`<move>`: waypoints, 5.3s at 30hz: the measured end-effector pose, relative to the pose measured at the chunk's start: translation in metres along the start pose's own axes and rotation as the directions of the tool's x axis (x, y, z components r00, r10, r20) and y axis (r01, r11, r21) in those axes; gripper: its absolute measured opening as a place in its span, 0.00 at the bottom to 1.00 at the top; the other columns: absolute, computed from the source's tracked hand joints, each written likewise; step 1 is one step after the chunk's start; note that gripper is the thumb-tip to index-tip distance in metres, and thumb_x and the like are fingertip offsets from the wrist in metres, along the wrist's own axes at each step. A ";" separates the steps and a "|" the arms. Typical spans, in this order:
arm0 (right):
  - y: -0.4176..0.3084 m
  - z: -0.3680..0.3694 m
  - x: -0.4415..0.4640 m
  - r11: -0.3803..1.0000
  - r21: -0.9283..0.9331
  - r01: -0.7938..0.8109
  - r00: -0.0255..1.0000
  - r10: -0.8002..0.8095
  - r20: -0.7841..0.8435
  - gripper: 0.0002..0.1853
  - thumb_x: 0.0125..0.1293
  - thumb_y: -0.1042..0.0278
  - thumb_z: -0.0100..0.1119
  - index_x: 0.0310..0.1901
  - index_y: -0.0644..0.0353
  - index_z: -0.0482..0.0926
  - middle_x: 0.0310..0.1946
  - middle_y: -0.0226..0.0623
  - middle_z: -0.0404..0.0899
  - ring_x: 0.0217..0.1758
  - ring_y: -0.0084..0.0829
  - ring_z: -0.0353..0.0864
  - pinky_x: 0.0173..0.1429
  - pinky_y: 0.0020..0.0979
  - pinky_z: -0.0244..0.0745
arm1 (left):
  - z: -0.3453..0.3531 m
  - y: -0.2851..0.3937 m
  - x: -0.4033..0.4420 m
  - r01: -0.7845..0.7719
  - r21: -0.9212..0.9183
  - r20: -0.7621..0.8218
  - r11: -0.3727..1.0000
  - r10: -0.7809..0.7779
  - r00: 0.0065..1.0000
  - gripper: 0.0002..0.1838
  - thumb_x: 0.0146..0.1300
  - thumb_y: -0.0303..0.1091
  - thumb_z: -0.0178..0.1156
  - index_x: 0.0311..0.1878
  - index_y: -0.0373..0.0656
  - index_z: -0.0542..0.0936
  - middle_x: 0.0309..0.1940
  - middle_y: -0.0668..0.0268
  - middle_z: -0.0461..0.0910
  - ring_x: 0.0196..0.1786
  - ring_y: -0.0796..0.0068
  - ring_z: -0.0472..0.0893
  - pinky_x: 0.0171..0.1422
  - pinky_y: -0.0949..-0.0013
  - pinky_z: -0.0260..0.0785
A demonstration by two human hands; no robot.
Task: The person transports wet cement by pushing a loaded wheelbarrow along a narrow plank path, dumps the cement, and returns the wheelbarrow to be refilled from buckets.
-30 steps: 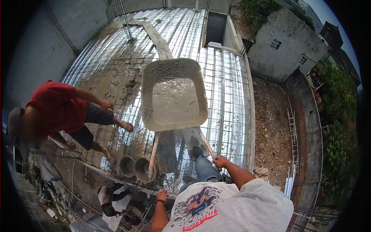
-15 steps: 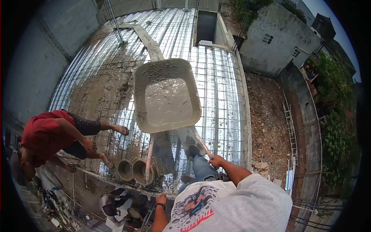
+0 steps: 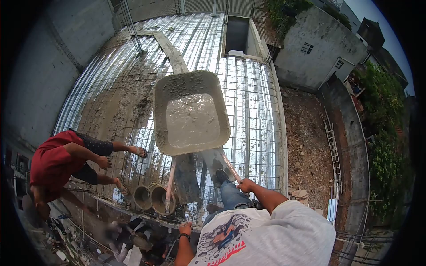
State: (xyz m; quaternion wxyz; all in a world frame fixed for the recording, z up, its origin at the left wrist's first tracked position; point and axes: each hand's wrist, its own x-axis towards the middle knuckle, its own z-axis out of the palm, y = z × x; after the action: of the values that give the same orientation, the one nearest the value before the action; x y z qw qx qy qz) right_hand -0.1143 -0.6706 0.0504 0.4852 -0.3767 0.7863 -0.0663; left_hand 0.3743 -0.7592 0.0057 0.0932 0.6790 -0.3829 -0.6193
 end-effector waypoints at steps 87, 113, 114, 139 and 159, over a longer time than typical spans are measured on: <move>-0.081 -0.483 0.078 0.975 0.121 -0.187 0.925 0.217 -0.313 0.16 0.62 0.55 0.61 0.43 0.59 0.77 0.23 0.40 0.75 0.22 0.35 0.73 0.27 0.48 0.76 | 0.007 0.015 -0.048 0.065 0.301 -0.308 0.951 0.033 0.951 0.34 0.51 0.47 0.69 0.60 0.40 0.76 0.56 0.49 0.78 0.60 0.53 0.78 0.65 0.59 0.69; -0.124 -0.426 0.049 0.969 0.105 -0.223 0.916 0.245 -0.317 0.15 0.66 0.52 0.58 0.44 0.54 0.77 0.19 0.31 0.68 0.17 0.27 0.65 0.28 0.41 0.75 | 0.020 0.005 -0.059 0.123 0.275 -0.265 0.954 -0.048 0.963 0.31 0.55 0.47 0.67 0.60 0.41 0.78 0.58 0.49 0.77 0.62 0.53 0.76 0.67 0.59 0.67; -0.122 -0.426 0.049 0.968 0.102 -0.229 0.917 0.249 -0.310 0.16 0.66 0.51 0.59 0.46 0.54 0.77 0.19 0.31 0.69 0.17 0.27 0.65 0.28 0.41 0.75 | 0.021 0.004 -0.060 0.100 0.265 -0.270 0.959 -0.025 0.962 0.31 0.55 0.47 0.67 0.59 0.41 0.78 0.58 0.49 0.77 0.62 0.52 0.76 0.67 0.59 0.67; -0.108 -0.413 0.041 0.961 0.138 -0.240 0.923 0.270 -0.275 0.17 0.66 0.53 0.58 0.48 0.56 0.75 0.21 0.32 0.71 0.16 0.25 0.65 0.29 0.41 0.77 | 0.029 -0.005 -0.051 0.087 0.322 -0.275 0.943 0.006 0.961 0.28 0.57 0.47 0.64 0.58 0.41 0.79 0.59 0.49 0.77 0.62 0.49 0.75 0.67 0.58 0.67; -0.171 -0.441 -0.015 0.980 0.175 -0.091 0.891 0.159 -0.425 0.20 0.63 0.58 0.66 0.44 0.69 0.80 0.31 0.38 0.81 0.28 0.31 0.83 0.34 0.46 0.81 | 0.005 -0.048 -0.018 0.050 -0.037 -0.178 0.998 -0.056 0.982 0.16 0.54 0.30 0.64 0.46 0.35 0.81 0.29 0.62 0.83 0.28 0.72 0.81 0.33 0.67 0.73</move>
State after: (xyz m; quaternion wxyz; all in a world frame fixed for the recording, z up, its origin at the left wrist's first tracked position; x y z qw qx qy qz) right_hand -0.3793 -0.8968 0.3704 0.3266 -0.2630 0.8904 -0.1767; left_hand 0.3900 -0.7129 -0.0106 0.1219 0.7404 -0.3447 -0.5641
